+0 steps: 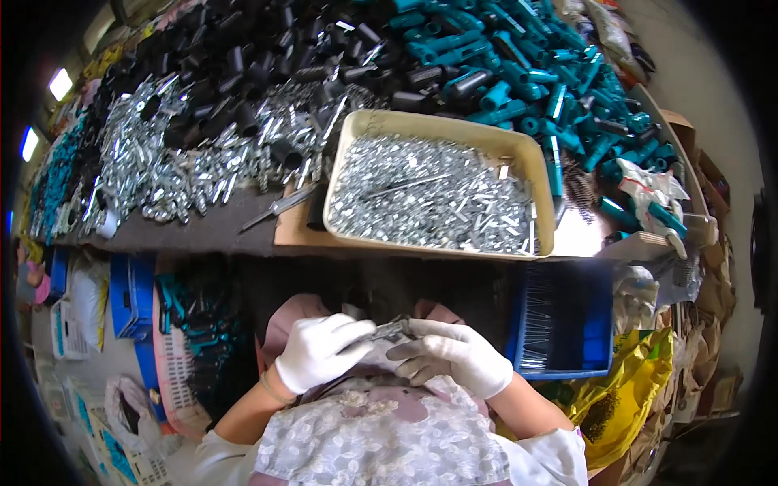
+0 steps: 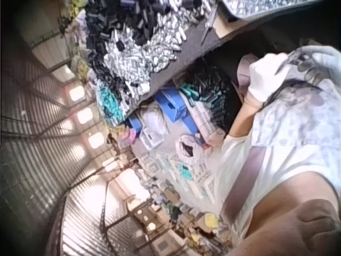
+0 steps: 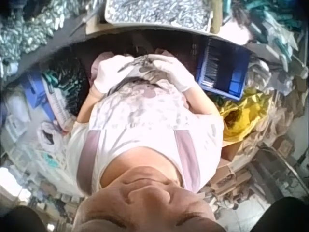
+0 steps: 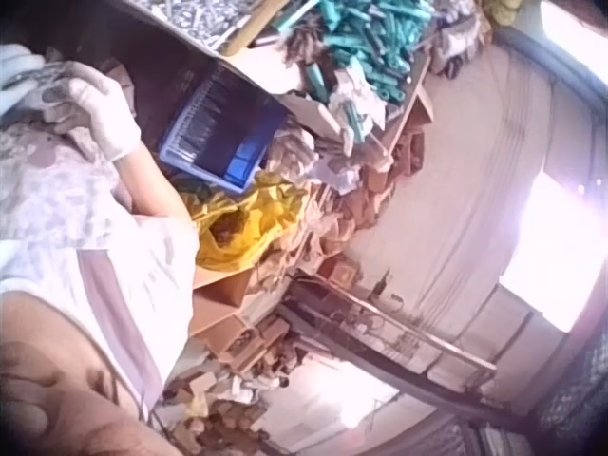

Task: Assembling metal pins and shafts into plastic grips at a manufacturing workbench.

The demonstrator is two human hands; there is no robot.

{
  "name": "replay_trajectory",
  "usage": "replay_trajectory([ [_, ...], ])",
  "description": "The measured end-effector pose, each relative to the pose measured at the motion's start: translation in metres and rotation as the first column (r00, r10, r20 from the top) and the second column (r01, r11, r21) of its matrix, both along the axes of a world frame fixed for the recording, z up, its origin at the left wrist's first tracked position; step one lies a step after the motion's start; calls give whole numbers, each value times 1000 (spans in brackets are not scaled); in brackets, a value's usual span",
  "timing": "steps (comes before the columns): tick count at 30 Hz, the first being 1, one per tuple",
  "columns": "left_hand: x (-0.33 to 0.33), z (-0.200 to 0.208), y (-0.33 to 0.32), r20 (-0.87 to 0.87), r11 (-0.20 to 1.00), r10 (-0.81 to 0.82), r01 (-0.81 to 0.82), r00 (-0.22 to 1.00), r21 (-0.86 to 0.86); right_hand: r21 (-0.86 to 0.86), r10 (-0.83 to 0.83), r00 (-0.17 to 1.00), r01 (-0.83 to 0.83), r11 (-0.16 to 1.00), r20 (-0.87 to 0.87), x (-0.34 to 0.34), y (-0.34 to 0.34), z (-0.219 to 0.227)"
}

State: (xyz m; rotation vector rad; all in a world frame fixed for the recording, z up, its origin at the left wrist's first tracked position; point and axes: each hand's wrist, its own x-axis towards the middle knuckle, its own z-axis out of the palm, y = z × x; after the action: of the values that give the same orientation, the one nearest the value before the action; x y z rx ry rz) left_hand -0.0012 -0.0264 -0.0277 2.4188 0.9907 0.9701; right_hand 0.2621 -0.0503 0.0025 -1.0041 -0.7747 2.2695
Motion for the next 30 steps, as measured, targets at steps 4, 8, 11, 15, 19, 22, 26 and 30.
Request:
replay_trajectory([
  [4,-3,11,-5,172,959,105,-54,980,-279,682,-368,781,-100,724,505,27,25,41],
  [8,-6,18,-8,169,934,184,-119,968,-337,950,-951,224,-278,145,211,102,80,43],
  [11,-5,19,-8,167,933,150,-84,974,-350,939,-980,4,-289,187,197,170,127,26],
  [15,0,17,-14,164,932,146,-79,976,-354,830,-899,-224,-350,435,377,187,186,14],
  [19,7,21,-17,178,933,143,-73,974,-352,756,-843,-294,-377,535,451,185,232,14],
  [22,9,22,-17,181,935,153,-84,971,-344,730,-806,-282,-343,591,520,170,249,24],
  [26,10,22,-16,184,926,152,-74,971,-371,819,-865,-234,-288,497,443,181,260,24],
  [30,7,17,-11,220,937,146,-63,964,-343,808,-875,-200,-336,484,441,180,255,27],
])
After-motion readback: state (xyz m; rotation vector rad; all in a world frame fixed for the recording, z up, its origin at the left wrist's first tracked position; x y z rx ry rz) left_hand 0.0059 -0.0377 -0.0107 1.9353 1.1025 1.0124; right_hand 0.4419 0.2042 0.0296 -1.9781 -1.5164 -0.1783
